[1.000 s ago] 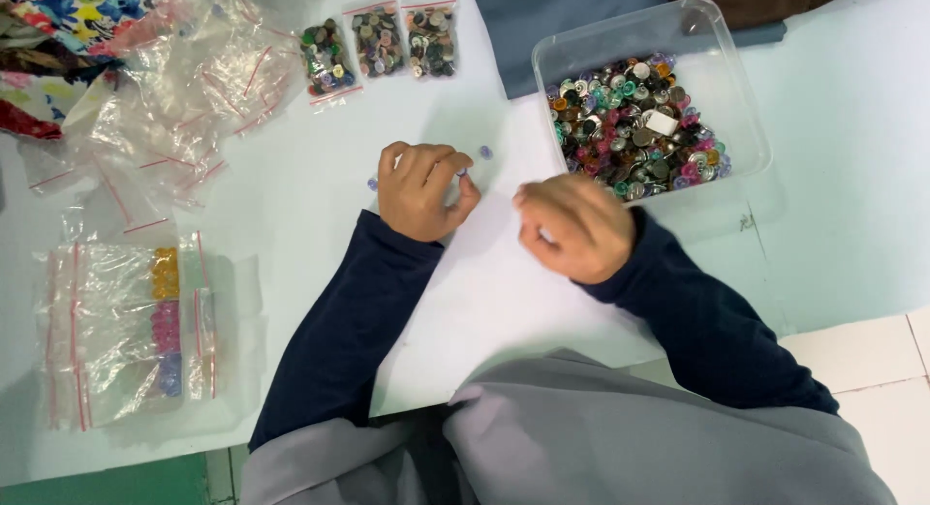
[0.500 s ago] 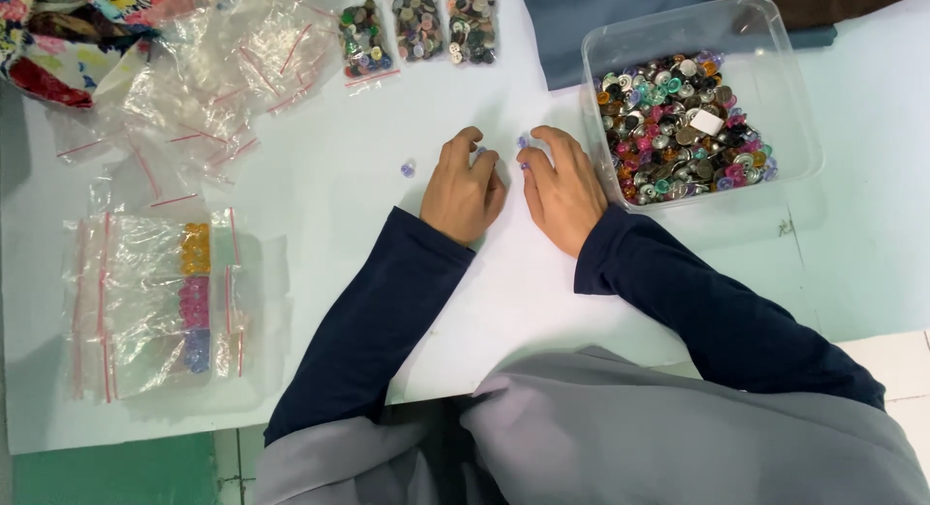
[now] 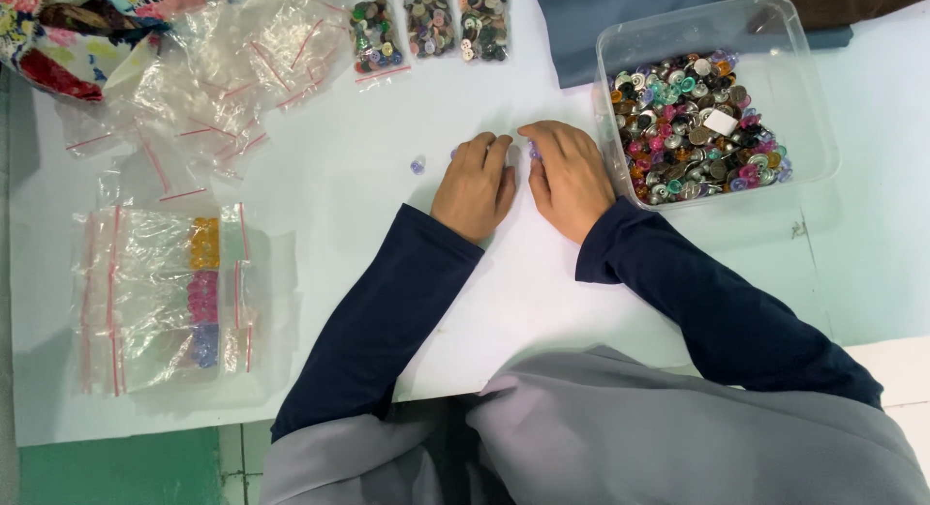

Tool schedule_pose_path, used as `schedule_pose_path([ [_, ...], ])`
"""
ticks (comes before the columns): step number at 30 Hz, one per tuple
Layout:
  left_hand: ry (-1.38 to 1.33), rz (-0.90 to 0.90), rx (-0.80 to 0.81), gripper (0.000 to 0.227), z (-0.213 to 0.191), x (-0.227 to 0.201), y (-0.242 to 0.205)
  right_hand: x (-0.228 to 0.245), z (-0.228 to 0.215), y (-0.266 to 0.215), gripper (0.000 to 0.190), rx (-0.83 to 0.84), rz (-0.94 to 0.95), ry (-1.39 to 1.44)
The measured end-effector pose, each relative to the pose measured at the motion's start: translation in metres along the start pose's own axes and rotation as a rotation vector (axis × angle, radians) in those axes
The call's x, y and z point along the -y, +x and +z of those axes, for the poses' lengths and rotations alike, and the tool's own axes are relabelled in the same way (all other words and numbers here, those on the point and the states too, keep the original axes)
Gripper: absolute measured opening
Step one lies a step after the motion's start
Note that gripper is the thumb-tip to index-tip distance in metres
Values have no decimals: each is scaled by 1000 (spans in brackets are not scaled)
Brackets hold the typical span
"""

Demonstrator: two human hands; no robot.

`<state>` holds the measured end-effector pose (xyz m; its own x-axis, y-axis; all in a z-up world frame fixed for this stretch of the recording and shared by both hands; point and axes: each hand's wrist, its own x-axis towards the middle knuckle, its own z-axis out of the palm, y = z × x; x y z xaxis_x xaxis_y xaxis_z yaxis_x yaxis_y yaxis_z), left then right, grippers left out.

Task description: Sorting small colorful buttons from a large container into individual plastic bags

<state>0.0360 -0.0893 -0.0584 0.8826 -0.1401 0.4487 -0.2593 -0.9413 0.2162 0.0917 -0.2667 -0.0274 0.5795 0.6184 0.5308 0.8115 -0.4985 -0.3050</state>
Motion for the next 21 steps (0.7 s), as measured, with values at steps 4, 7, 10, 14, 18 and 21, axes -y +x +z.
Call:
schedule_pose_path([
  [4, -10, -8, 5, 37, 1, -1, -2, 1, -2, -1, 39, 7, 16, 29],
  [7, -7, -7, 17, 38, -5, -1, -1, 0, -3, 0, 38, 0, -1, 32],
  [10, -74, 11, 15, 42, -9, -1, 1, -2, -5, -1, 38, 8, -16, 37],
  [14, -96, 11, 44, 41, -12, -1, 0, -3, -5, -1, 38, 8, -31, 39],
  [18, -55, 10, 45, 38, -8, 2, -1, -3, -5, -2, 39, 17, -39, 33],
  [21, -82, -8, 45, 36, -8, 2, 0, -6, -1, -3, 37, 15, -45, 20],
])
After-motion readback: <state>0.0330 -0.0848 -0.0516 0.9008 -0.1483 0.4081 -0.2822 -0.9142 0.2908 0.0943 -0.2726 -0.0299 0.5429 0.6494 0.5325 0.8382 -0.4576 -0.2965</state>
